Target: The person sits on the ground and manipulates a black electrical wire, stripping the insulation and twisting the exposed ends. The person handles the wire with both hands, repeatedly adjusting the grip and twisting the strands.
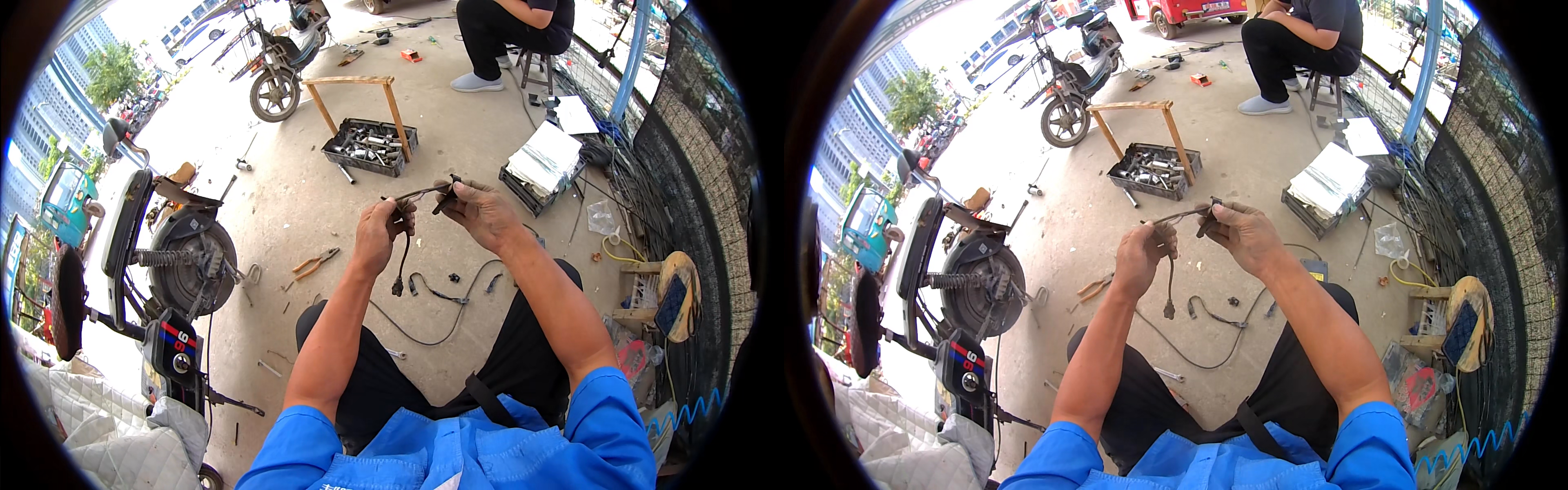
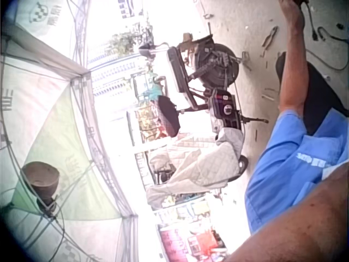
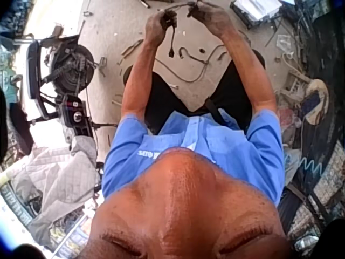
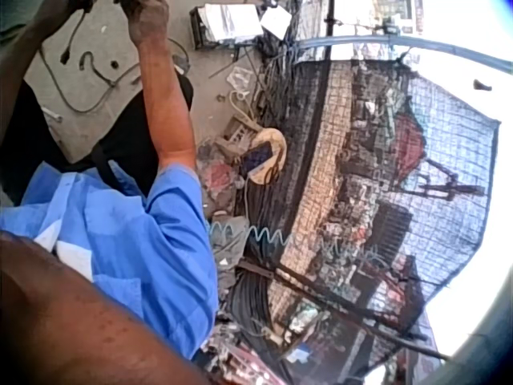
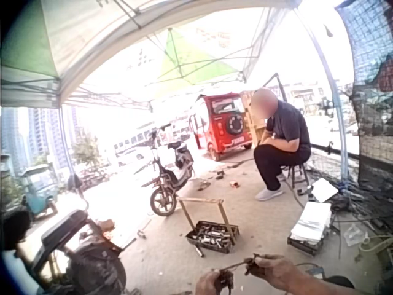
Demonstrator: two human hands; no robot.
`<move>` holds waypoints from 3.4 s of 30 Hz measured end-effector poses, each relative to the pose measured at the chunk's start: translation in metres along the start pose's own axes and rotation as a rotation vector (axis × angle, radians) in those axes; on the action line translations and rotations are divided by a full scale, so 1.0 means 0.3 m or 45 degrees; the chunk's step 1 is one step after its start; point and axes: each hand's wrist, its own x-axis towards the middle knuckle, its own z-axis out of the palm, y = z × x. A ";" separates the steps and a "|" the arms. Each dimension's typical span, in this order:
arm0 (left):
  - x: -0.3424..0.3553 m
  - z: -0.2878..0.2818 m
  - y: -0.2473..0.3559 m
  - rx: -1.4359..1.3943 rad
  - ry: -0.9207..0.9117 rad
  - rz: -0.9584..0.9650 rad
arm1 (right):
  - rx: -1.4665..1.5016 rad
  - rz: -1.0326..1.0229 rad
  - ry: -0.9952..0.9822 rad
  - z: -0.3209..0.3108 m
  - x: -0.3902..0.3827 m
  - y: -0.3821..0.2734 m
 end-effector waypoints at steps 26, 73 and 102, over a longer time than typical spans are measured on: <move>-0.026 0.059 0.048 0.447 0.080 0.051 | -0.052 -0.041 0.056 0.012 0.007 0.025; -0.005 0.000 0.032 0.225 0.121 0.102 | -0.271 -0.288 -0.064 0.018 0.018 0.052; -0.023 0.036 0.043 0.591 0.020 0.234 | -0.632 -0.219 -0.022 0.057 0.044 0.131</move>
